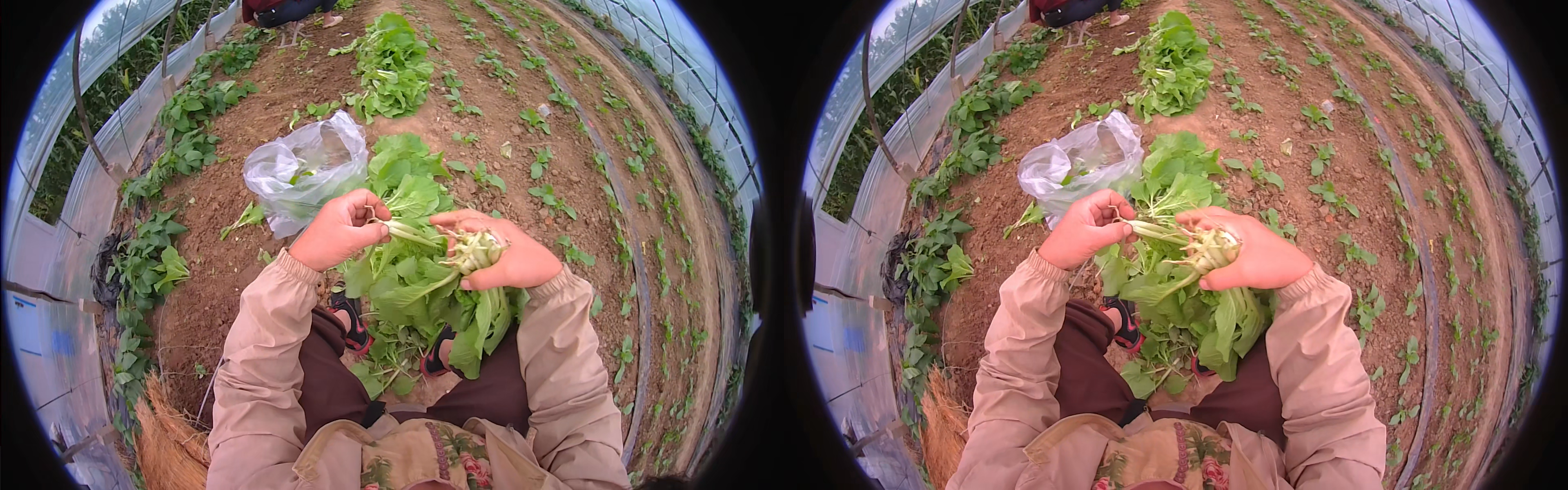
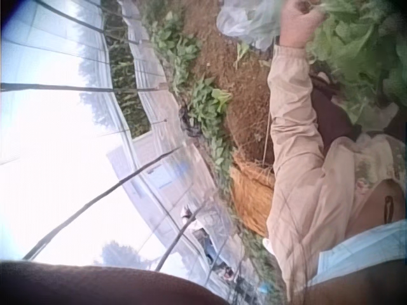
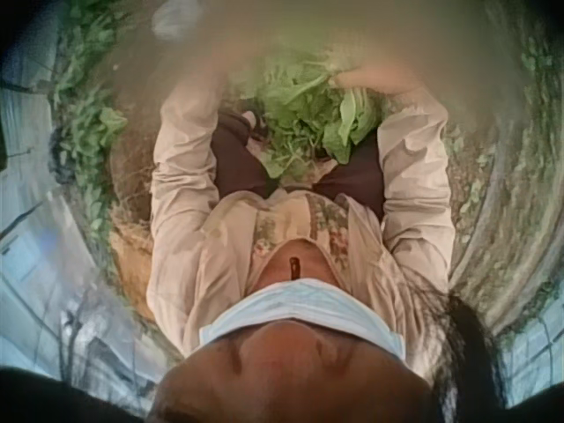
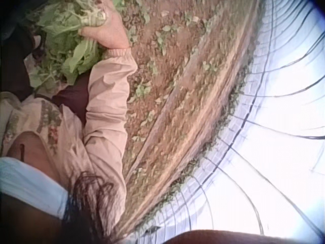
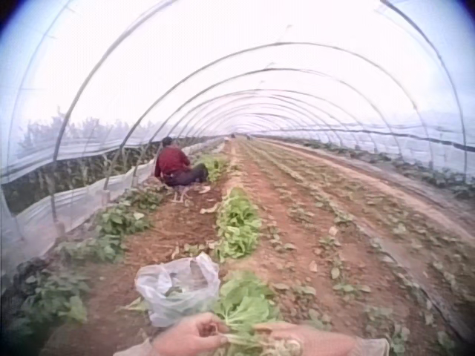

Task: The person gathers green leafy vegetables by hand from the soil, groups them together, and places them into a clear plastic bag.

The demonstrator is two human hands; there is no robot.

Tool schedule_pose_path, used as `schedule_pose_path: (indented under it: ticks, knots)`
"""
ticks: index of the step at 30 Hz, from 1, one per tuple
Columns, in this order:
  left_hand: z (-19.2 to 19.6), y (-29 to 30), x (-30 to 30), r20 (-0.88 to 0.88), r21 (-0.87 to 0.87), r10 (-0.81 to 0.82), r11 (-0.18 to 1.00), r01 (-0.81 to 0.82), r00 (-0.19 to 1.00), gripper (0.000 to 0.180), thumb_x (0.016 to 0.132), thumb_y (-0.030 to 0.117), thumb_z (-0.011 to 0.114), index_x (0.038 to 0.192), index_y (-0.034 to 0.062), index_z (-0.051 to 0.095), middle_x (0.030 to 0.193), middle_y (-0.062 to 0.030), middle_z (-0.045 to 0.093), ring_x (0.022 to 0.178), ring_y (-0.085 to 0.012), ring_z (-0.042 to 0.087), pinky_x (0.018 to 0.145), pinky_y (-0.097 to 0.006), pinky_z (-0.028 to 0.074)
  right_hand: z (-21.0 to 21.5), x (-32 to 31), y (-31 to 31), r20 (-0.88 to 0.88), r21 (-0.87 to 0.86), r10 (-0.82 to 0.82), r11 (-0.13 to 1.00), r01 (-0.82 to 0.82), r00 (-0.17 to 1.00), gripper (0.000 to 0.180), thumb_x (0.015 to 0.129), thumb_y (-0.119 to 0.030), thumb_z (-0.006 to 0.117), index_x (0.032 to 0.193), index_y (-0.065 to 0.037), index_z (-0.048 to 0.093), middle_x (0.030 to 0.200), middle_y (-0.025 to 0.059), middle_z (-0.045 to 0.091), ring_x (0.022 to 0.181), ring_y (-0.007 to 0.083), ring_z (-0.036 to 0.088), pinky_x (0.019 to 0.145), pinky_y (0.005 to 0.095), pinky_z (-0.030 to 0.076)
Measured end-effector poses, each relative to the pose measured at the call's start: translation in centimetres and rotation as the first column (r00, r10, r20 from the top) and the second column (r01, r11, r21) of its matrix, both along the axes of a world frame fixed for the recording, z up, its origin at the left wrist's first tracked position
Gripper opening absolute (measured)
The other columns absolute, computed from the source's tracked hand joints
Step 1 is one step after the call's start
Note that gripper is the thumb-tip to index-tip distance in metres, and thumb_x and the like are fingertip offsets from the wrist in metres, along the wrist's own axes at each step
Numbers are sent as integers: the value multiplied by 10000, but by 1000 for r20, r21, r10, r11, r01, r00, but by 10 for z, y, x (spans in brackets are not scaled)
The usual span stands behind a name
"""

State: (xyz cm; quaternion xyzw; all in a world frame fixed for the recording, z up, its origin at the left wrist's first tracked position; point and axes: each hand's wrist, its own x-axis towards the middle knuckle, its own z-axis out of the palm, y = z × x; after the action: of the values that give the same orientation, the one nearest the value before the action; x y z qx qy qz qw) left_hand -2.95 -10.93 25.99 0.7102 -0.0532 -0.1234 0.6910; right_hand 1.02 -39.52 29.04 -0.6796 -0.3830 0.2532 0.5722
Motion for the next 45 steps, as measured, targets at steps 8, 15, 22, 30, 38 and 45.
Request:
schedule_pose_path:
  ticks: [8,15,22,30,38,45]
  knots:
    - [12,-42,-5,-79,132,-46,990,56,996,223,948,63,583,1151,-28,596,920,-60,664,802,-103,628,712,-233,511,-36,4,17,-313,-19,29,999,-37,949,521,711,6,794,1182,-21,571,1044,-10,639,942,75,586,839,257,495]
    - [-13,-26,-5,350,417,-8,897,-149,937,222,928,136,554,1032,-12,683,850,-115,674,770,-177,632,732,-323,505,-31,6,21,-224,-134,-176,980,149,958,507,678,67,720,1128,-55,521,993,16,619,942,106,609,809,272,508]
    - [-36,-25,-20,-178,222,-230,938,267,957,221,976,185,545,1073,53,693,808,-39,648,727,-156,620,676,-311,492,-26,26,-34,-269,-89,-310,951,297,912,576,695,35,724,1236,-33,537,1015,42,670,935,111,618,828,275,505]
    - [-32,-42,-8,655,438,-12,821,-367,755,189,800,169,706,936,44,665,953,-107,635,946,-317,606,882,-425,472,-21,11,-10,-336,-85,-140,989,118,932,542,685,58,730,1172,-51,519,1030,26,645,951,100,600,813,269,502]
    - [-19,-54,-5,417,429,-65,894,-133,907,284,854,255,707,825,-8,604,747,-149,600,674,-266,574,626,-392,448,-27,8,8,-290,-130,-105,989,69,951,593,660,1,765,1203,-28,526,1025,1,604,935,84,565,828,261,479]
    - [-33,-31,-14,69,353,-94,934,64,993,320,896,313,668,871,-5,654,691,-108,622,647,-148,548,612,-338,460,-29,2,15,-81,-313,-157,941,124,984,536,648,8,738,1164,-8,592,964,-1,628,874,87,572,794,258,485]
